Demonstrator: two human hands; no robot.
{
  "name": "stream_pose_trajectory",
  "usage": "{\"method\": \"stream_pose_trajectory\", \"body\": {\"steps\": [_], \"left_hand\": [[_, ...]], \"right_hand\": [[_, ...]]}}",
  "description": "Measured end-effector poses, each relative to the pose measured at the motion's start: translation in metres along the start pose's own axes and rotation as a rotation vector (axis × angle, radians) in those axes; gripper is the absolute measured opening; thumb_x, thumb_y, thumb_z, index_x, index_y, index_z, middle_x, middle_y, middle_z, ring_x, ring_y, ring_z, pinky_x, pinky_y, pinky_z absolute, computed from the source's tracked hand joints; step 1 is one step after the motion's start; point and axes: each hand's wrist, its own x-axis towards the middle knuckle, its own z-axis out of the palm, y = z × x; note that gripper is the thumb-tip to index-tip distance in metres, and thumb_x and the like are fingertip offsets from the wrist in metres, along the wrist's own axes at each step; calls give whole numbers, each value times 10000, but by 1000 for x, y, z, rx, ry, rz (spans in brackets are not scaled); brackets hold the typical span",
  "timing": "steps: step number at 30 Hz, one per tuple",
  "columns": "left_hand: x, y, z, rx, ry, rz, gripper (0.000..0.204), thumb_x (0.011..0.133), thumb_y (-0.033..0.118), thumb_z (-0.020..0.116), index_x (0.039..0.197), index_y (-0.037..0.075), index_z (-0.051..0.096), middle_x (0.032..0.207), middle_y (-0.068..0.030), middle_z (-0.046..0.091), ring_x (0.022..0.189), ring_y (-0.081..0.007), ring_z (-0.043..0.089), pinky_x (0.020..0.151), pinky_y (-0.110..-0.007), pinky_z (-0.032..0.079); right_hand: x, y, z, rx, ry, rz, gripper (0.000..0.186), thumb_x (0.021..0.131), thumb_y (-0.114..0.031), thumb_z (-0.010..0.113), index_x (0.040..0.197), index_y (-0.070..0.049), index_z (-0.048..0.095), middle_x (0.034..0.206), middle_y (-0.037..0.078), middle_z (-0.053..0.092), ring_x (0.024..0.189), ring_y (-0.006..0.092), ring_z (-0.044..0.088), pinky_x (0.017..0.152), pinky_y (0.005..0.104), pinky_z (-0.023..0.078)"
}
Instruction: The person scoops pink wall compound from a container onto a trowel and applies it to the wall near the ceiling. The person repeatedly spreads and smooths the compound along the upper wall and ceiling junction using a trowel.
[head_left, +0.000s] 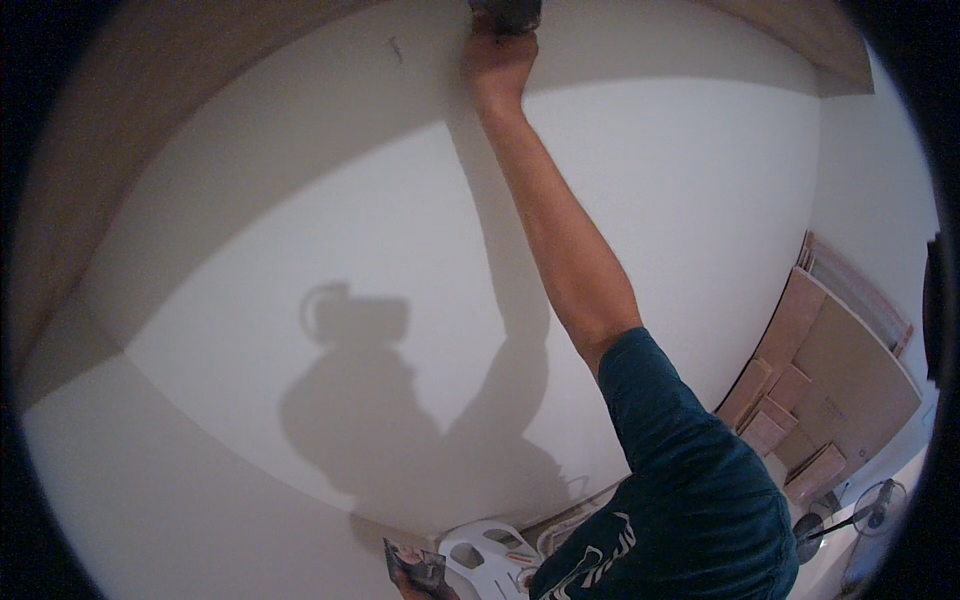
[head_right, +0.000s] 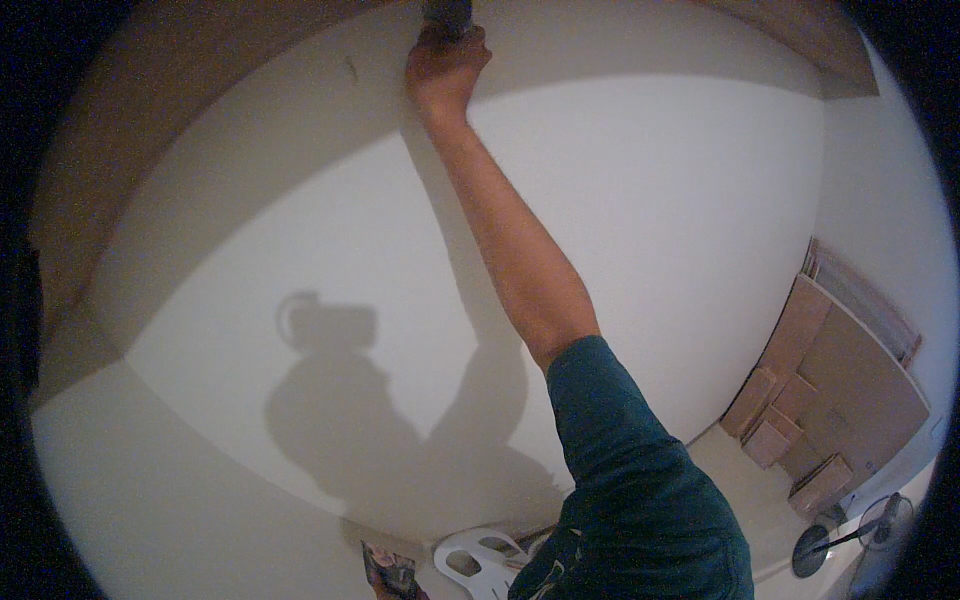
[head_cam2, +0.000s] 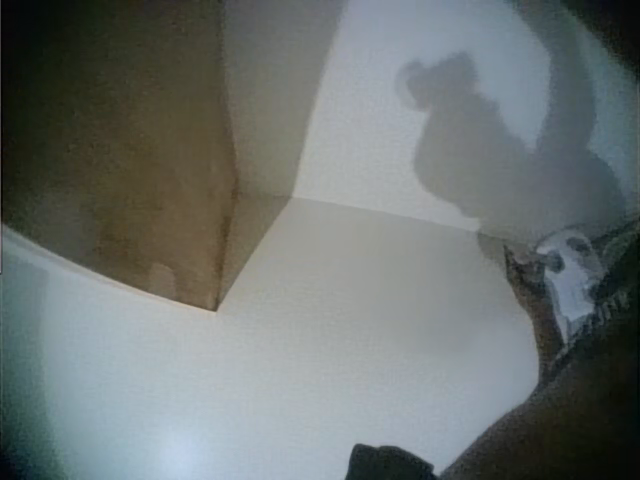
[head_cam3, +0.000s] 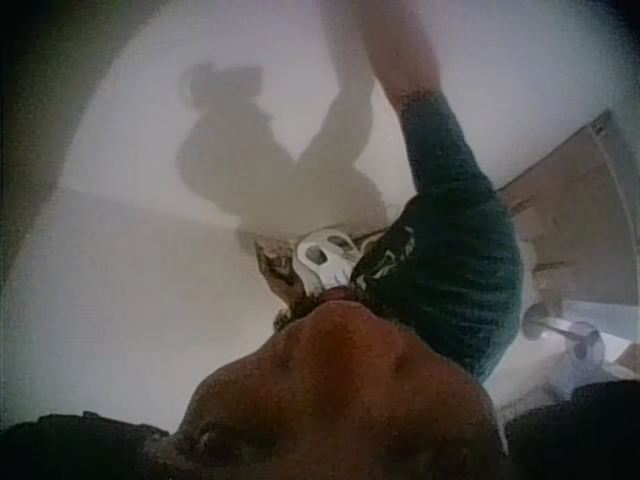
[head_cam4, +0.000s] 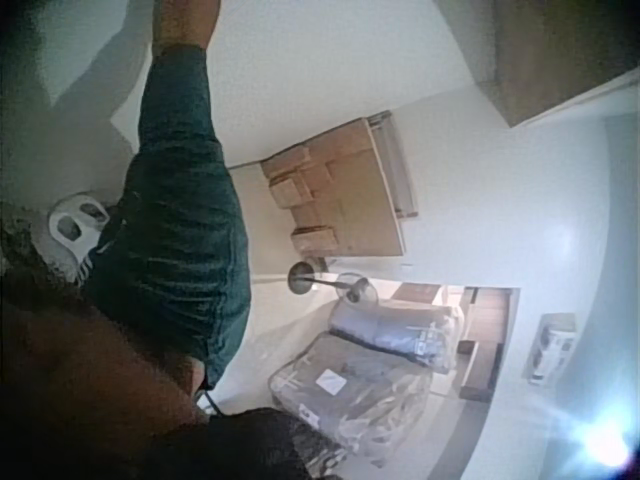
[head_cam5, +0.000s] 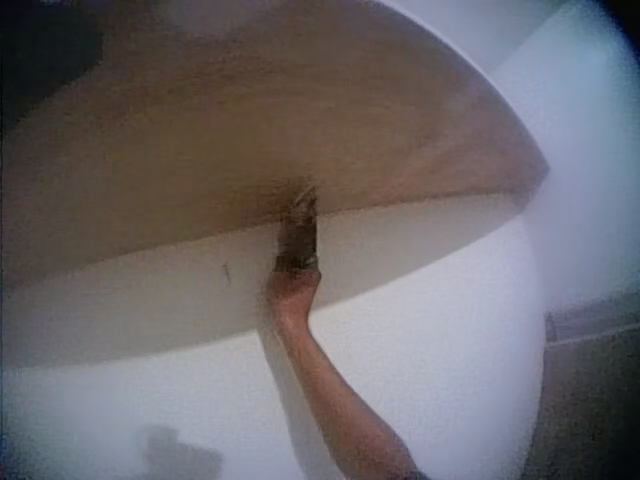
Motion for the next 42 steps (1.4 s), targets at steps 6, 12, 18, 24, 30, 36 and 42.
{"method": "stream_pose_trajectory", "body": {"steps": [6,12,18,24,30,36,42], "left_hand": [[-4,-5,-1,70,-103,75,419,1042,208,522,1451,114,528,804,29,527,677,-88,502,657,-227,481],[-26,14,37,74,14,44,441,1040,218,521,1464,100,505,822,23,529,692,-84,495,660,-221,475],[2,17,9,-17,-84,29,395,1056,207,504,1432,91,531,776,34,492,608,-64,420,556,-189,398],[0,16,4,-79,-48,-36,358,1058,202,507,1397,102,565,682,41,400,536,-65,334,477,-189,327],[-1,23,-20,-131,-29,-40,368,1049,195,519,1409,136,572,662,58,368,531,-64,322,493,-189,325],[-3,37,-26,-123,26,-51,403,1039,172,527,1442,159,553,646,67,345,524,-52,308,490,-184,315],[-20,58,-22,-81,61,-36,406,1043,168,524,1449,165,547,640,73,336,515,-51,312,485,-173,317]], "right_hand": [[-33,-45,8,96,-45,-36,305,887,-127,621,1127,57,575,965,251,586,899,408,525,875,495,380],[0,0,-23,-44,23,-99,181,935,-136,618,1010,20,671,936,86,736,845,199,642,779,350,499],[54,28,-42,-4,105,-103,259,903,-150,632,1055,60,624,975,170,705,888,307,651,788,381,508],[72,61,-35,263,40,-170,248,916,-96,588,1129,14,651,1037,94,695,925,162,575,810,283,457],[11,-32,-2,72,110,3,204,922,-164,645,986,29,669,886,77,717,806,181,600,768,315,473],[-11,-42,34,-27,165,-14,183,934,-139,622,971,38,652,876,86,709,799,167,589,756,321,479],[-29,-73,59,-27,80,42,230,929,-160,617,1022,49,605,949,151,675,870,241,578,783,386,441]]}}
